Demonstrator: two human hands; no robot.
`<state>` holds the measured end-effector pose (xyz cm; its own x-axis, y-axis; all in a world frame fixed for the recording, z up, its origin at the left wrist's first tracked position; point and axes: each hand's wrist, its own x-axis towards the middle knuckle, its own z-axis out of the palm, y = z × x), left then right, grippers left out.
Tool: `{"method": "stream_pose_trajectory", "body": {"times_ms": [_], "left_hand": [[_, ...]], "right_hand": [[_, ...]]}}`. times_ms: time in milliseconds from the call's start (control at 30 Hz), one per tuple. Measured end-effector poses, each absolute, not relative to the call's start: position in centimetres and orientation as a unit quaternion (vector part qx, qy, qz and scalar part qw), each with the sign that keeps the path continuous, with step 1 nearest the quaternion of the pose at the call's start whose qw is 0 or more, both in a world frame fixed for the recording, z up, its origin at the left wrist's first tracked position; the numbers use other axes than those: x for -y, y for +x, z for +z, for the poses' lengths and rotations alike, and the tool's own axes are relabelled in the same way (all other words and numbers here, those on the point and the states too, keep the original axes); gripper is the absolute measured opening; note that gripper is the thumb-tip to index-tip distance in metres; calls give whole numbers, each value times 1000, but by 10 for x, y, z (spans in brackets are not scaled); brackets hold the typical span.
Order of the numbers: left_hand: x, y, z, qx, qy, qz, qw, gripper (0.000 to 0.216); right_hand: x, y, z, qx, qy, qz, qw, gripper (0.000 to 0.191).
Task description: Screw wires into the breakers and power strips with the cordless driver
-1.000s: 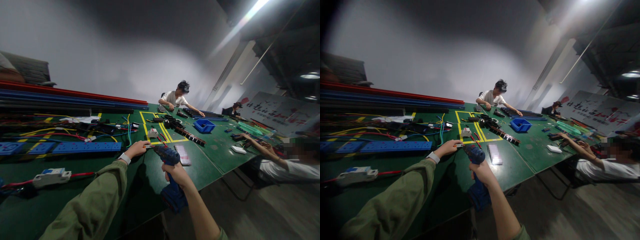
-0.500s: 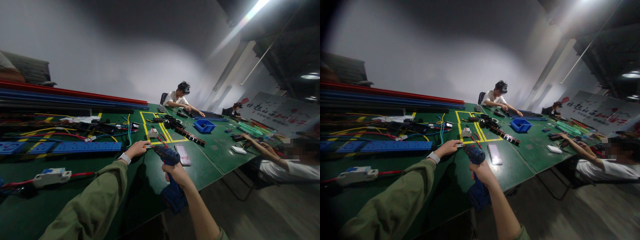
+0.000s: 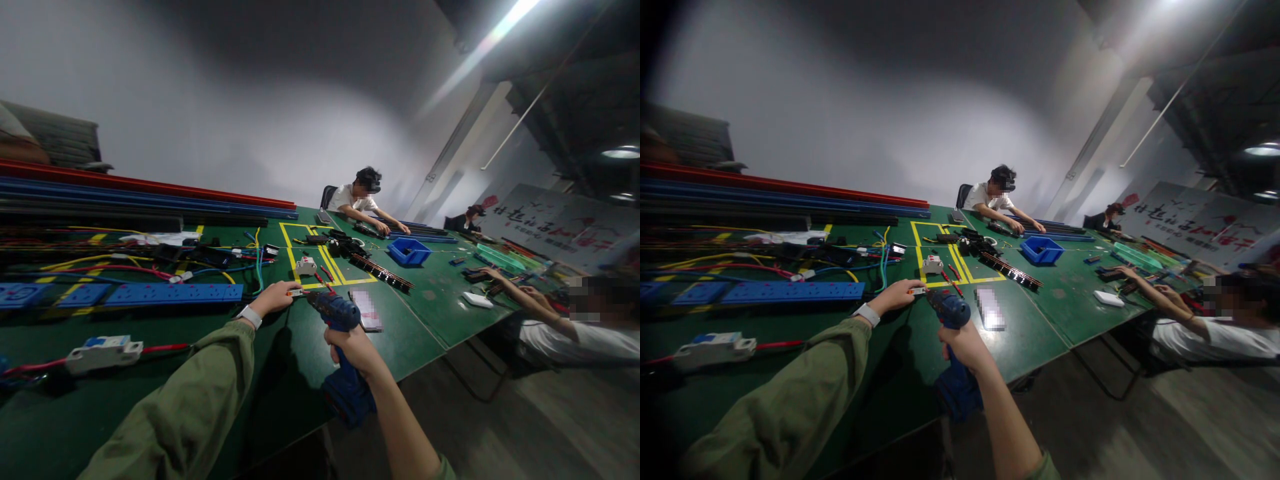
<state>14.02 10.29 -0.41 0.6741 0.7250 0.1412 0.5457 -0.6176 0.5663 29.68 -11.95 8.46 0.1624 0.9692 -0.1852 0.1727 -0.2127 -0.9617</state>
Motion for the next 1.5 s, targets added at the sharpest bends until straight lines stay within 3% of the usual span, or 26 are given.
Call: {"method": "stream_pose_trajectory", "body": {"times_ms": [900,1500], "left_hand": [[-118,144,-20,-352,888,169,243,58],[-118,144,-21,-348,890,172,238,56]], "right_hand": [[120,298,84,474,-623,451,430,18],[120,298,86,463,-626,460,426,24]]}}
